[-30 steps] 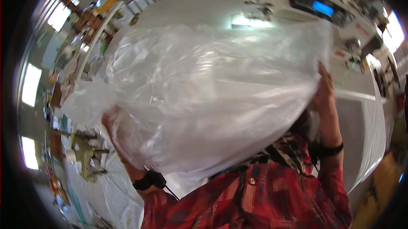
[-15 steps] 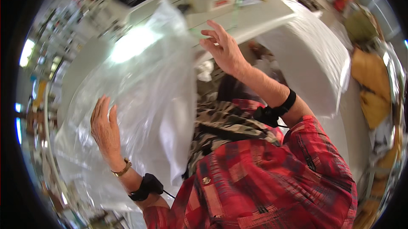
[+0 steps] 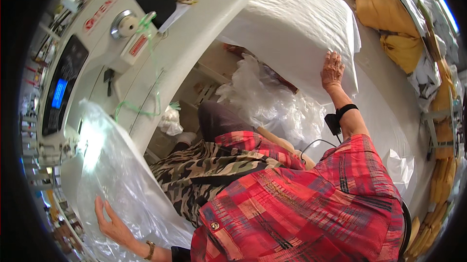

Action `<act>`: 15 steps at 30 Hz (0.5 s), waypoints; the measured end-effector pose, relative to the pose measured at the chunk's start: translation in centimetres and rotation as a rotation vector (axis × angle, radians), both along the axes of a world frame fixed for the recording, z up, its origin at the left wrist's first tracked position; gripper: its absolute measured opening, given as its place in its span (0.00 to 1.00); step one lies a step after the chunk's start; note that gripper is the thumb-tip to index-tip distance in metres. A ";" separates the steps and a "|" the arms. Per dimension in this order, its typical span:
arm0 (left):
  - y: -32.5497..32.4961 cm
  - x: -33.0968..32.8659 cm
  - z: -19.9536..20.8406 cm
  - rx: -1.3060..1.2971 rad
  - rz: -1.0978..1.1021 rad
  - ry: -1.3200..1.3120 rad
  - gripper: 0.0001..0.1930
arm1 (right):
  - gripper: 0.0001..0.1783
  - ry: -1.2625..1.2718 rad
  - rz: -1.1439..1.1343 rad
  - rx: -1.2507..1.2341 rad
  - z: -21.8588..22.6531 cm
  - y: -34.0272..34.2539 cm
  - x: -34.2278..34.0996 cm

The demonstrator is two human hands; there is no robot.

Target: The recorder is using an industrial sewing machine to stitch together large white plastic/woven sacks or liners, including folding edges and aligning the material under the needle.

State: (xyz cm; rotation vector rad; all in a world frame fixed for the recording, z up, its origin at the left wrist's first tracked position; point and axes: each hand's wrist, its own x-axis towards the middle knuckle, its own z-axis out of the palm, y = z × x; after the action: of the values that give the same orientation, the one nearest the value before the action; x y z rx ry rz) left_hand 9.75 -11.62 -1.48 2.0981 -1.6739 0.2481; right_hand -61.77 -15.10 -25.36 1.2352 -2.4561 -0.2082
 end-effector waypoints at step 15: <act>-2.0 -4.6 0.1 0.022 -0.070 0.039 0.15 | 0.04 0.175 0.321 0.274 2.2 -3.2 -8.9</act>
State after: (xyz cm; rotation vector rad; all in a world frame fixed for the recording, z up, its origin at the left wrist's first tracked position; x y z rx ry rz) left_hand 5.14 -13.66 -1.34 2.0425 -1.7302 0.1670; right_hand -70.62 -18.26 -23.16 1.6284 -2.0951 -0.5521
